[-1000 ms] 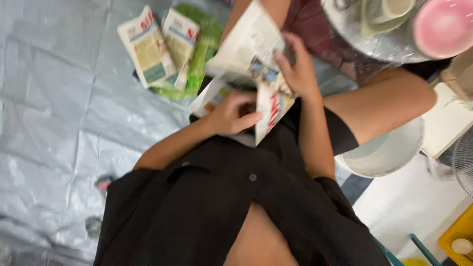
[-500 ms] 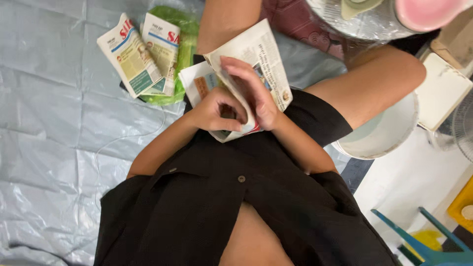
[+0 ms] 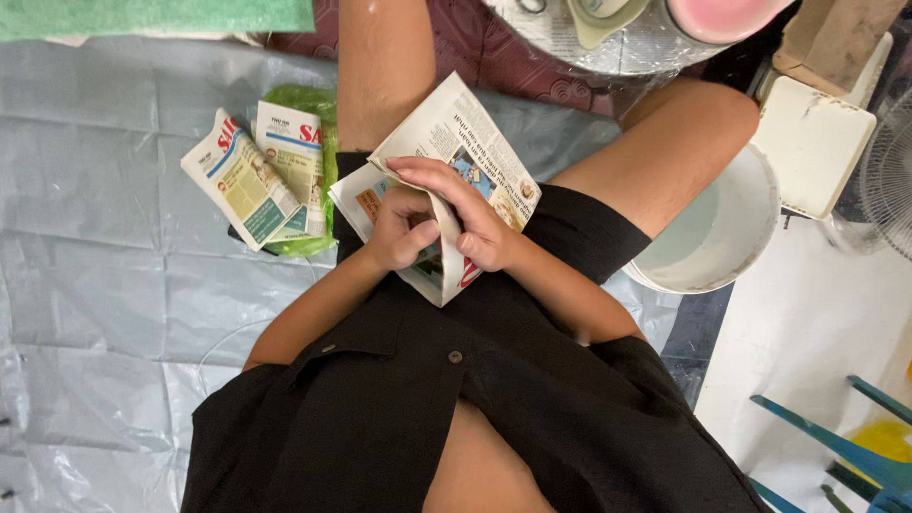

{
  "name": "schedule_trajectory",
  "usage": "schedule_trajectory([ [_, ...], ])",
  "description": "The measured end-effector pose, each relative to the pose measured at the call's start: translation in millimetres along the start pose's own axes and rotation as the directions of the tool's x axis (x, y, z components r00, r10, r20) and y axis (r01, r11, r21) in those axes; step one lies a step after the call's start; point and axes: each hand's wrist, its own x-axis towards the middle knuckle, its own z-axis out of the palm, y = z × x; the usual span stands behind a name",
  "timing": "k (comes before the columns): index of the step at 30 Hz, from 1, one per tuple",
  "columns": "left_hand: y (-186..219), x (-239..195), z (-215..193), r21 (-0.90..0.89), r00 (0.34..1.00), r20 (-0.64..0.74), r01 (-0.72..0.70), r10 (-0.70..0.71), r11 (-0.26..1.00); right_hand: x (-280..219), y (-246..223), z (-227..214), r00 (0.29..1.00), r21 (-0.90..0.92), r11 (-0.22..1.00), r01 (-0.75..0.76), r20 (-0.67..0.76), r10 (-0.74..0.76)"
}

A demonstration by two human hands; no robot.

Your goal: The person wraps small ceramic cups in newspaper, folding the paper around each cup and placing them on a nearby table. They use scissors to cut newspaper sheets to size before wrapping each cup individually.

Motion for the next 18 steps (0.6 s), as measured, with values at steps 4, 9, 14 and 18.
schedule_trajectory([
  [4, -3, 2, -1, 0.028, 1.000, -0.018, -0.001, 0.002, 1.000, 1, -4, -1, 1.000, -0.019, 1.000, -0.006, -0.008, 0.006],
  [9, -1, 1, -1, 0.197, 0.991, -0.132, 0.045, -0.019, 0.979, 2, -7, -1, 0.999, -0.170, 0.985, -0.010, 0.030, 0.016],
  [14, 7, 4, -1, 0.189, 0.989, -0.133, -0.032, 0.058, 0.982, 3, -2, 2, 0.999, -0.122, 0.992, -0.036, 0.013, 0.038],
  [18, 13, 6, 1, 0.203, 0.995, -0.093, -0.006, 0.026, 0.979, -1, 4, 2, 0.998, -0.076, 0.996, -0.053, -0.027, 0.051],
])
